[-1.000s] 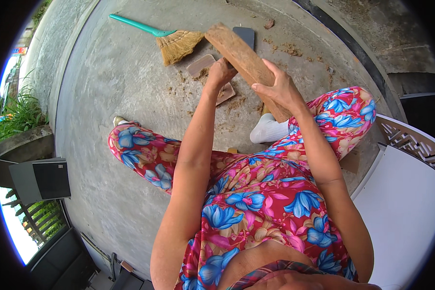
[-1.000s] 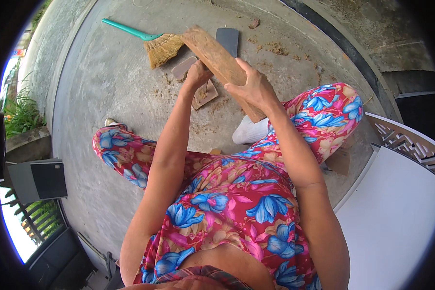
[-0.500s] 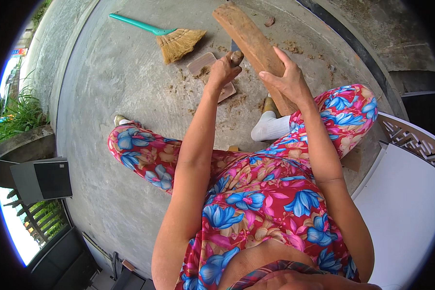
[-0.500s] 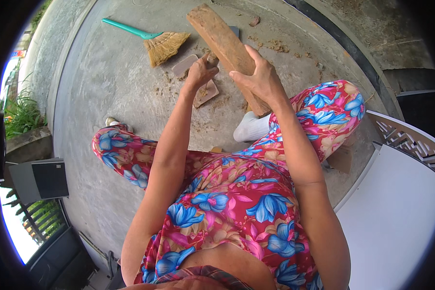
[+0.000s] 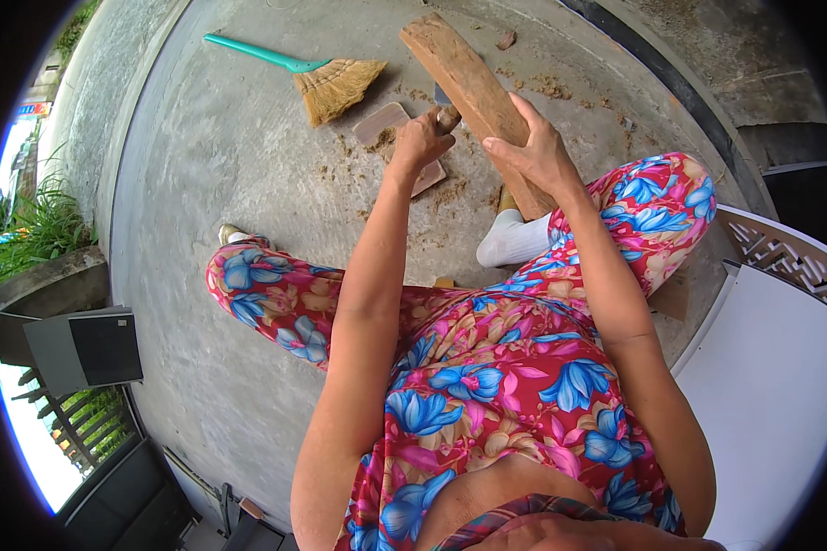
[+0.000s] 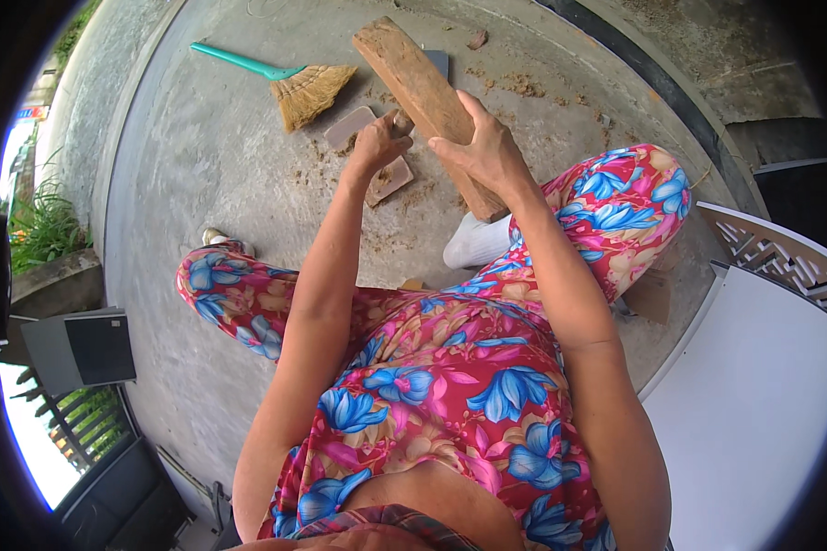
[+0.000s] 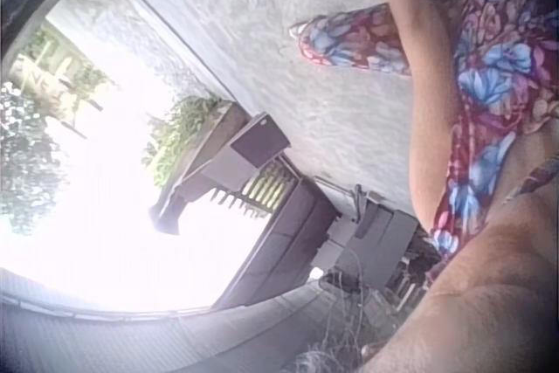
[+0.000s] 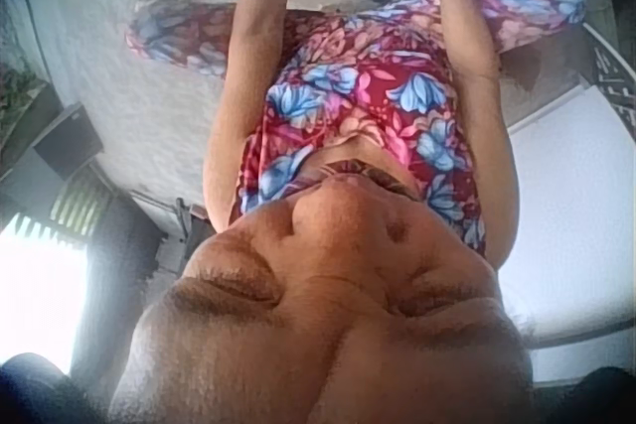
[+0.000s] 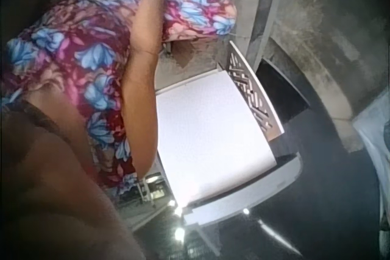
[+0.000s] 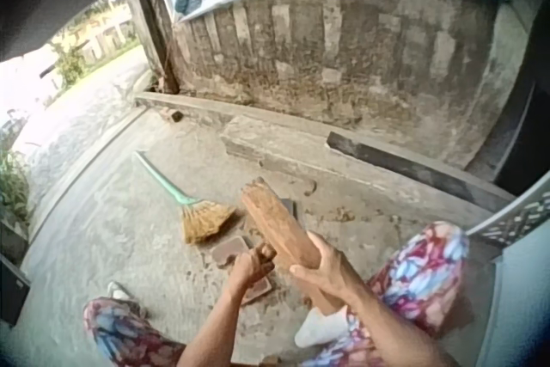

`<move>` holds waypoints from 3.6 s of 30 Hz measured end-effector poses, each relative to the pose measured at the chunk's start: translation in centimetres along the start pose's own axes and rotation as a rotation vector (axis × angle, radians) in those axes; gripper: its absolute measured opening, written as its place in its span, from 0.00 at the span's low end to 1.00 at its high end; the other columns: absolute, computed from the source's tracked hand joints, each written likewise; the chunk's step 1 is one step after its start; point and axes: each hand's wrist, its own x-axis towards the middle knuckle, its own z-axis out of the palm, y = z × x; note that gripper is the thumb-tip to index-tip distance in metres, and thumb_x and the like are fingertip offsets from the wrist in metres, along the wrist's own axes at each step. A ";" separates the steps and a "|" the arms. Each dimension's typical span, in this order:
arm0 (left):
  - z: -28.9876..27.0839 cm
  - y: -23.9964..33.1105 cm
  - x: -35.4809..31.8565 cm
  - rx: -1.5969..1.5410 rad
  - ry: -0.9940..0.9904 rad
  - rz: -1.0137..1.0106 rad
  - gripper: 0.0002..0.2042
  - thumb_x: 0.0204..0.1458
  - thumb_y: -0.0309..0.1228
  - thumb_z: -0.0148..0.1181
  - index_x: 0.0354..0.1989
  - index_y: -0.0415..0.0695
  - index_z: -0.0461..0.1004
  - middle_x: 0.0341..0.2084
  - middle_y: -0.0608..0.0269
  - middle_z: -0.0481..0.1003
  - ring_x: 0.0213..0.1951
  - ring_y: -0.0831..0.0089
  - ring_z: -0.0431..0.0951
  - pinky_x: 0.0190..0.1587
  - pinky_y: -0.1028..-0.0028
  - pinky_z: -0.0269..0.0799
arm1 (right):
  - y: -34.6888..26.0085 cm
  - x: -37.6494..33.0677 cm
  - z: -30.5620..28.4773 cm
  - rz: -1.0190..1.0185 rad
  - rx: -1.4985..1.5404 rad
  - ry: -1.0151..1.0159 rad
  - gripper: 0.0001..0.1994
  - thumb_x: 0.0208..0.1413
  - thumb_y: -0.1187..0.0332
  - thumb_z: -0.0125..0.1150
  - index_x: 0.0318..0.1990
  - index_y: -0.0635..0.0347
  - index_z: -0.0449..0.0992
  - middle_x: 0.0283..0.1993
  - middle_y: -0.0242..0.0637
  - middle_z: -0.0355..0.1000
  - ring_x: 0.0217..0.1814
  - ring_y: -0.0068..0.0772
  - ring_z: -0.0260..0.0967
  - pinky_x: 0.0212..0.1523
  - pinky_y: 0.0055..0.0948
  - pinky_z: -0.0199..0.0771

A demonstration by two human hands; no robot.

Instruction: The person is using a chisel and a mallet to carve or shape a piece of wood while sitting on the ground.

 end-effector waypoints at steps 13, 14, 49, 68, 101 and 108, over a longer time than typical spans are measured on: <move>-1.7 0.8 0.0 -0.157 0.052 -0.009 0.27 0.42 0.36 0.63 0.56 0.47 0.71 0.33 0.42 0.80 0.39 0.44 0.80 0.41 0.56 0.74 | -1.2 0.0 -0.3 -0.034 0.031 0.022 0.46 0.42 0.53 0.71 0.66 0.72 0.60 0.62 0.61 0.67 0.64 0.49 0.68 0.62 0.38 0.68; -1.6 0.4 -0.1 -0.133 0.058 -0.009 0.28 0.42 0.37 0.63 0.56 0.48 0.71 0.33 0.42 0.80 0.39 0.44 0.80 0.41 0.56 0.74 | -0.5 0.2 0.1 -0.057 0.010 0.047 0.46 0.42 0.53 0.71 0.66 0.71 0.60 0.62 0.61 0.67 0.64 0.49 0.68 0.62 0.39 0.68; -1.0 -0.8 -0.9 -0.031 0.166 -0.042 0.26 0.44 0.39 0.71 0.50 0.43 0.70 0.34 0.44 0.80 0.40 0.44 0.79 0.40 0.55 0.74 | -0.3 0.3 1.3 -0.045 -0.127 0.055 0.46 0.42 0.52 0.70 0.67 0.67 0.60 0.59 0.60 0.69 0.61 0.50 0.70 0.60 0.38 0.70; -1.3 -0.7 -1.2 -0.294 0.372 -0.169 0.18 0.46 0.30 0.70 0.45 0.41 0.72 0.35 0.49 0.81 0.39 0.53 0.82 0.42 0.62 0.75 | 2.1 1.3 4.6 -0.016 -0.163 -0.042 0.47 0.42 0.51 0.69 0.69 0.64 0.58 0.61 0.61 0.67 0.61 0.53 0.69 0.60 0.39 0.70; -0.9 -3.6 -1.1 -0.399 0.599 -0.386 0.15 0.47 0.30 0.69 0.40 0.38 0.72 0.31 0.47 0.80 0.35 0.51 0.81 0.39 0.61 0.74 | 1.0 2.9 6.4 -0.049 -0.191 -0.178 0.45 0.42 0.52 0.69 0.68 0.64 0.60 0.62 0.61 0.66 0.63 0.53 0.68 0.63 0.39 0.68; -1.7 -3.8 -0.7 -0.377 0.609 -0.396 0.20 0.44 0.35 0.73 0.39 0.36 0.71 0.32 0.42 0.79 0.37 0.47 0.81 0.40 0.59 0.74 | -1.4 4.1 5.4 -0.075 0.005 -0.051 0.45 0.43 0.53 0.71 0.67 0.69 0.60 0.63 0.58 0.66 0.64 0.49 0.68 0.64 0.37 0.67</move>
